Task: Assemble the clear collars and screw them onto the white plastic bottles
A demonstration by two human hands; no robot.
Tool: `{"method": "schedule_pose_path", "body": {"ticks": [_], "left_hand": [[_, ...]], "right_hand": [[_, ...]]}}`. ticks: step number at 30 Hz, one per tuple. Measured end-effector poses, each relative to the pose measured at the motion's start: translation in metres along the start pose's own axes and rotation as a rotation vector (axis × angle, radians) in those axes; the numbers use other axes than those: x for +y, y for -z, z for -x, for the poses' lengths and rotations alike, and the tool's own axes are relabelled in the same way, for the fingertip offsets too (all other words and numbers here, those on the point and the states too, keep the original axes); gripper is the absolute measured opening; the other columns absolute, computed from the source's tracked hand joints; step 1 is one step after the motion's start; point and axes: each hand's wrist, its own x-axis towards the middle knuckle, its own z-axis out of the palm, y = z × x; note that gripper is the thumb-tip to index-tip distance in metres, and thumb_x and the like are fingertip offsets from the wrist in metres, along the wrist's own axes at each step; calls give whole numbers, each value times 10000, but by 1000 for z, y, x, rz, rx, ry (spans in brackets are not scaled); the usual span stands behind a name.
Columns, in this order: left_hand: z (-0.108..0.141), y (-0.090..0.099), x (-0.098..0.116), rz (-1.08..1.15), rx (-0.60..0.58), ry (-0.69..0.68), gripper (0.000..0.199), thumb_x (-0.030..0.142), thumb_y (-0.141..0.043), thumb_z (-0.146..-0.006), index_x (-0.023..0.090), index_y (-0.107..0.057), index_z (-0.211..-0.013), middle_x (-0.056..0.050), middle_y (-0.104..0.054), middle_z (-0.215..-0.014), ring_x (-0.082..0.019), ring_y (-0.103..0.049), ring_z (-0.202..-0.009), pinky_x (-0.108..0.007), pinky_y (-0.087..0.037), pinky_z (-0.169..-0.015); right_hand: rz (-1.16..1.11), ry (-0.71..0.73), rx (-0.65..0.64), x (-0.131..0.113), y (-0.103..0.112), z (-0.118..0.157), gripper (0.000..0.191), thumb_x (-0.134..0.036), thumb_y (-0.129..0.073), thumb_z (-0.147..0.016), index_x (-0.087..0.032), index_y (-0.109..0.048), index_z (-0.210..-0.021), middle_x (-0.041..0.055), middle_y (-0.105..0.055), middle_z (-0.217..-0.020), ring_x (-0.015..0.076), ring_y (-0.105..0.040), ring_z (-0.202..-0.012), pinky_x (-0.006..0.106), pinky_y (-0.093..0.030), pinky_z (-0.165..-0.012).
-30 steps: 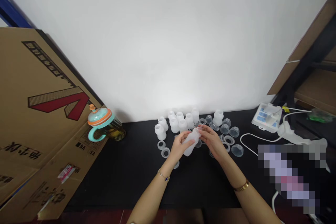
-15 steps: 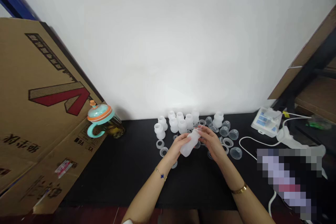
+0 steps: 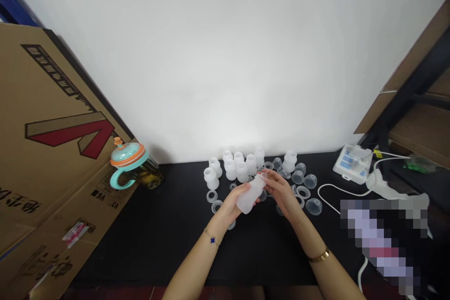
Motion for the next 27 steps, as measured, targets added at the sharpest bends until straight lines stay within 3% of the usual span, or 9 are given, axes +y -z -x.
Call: {"method": "schedule_pose_path", "body": {"ticks": [15,27], "left_hand": [[4,-2,3,31,3,41,397,288,-596,-956,-25,-660,-1192,-228,-748,-1062,-208,-725,-656,-292,-593,-623],[1,4,2,4,-33,42,452,333,-594,-952,-11,-655,-1239,-233,-732,-1138,-200,-723,-662,-270,-572,-581]], "right_hand": [[-74,46,-2,1,2,-1,395,-378,-856,-729,-267,-738,-1090,62,-733,-1238,304,-635,-1201,442,-474,-1044],[-31,57,-34,2,1,1,420,-391,-854,-738,-265,-732,-1120,71,-726,-1248,307,-625,-1211,448,-470,-1043]]}}
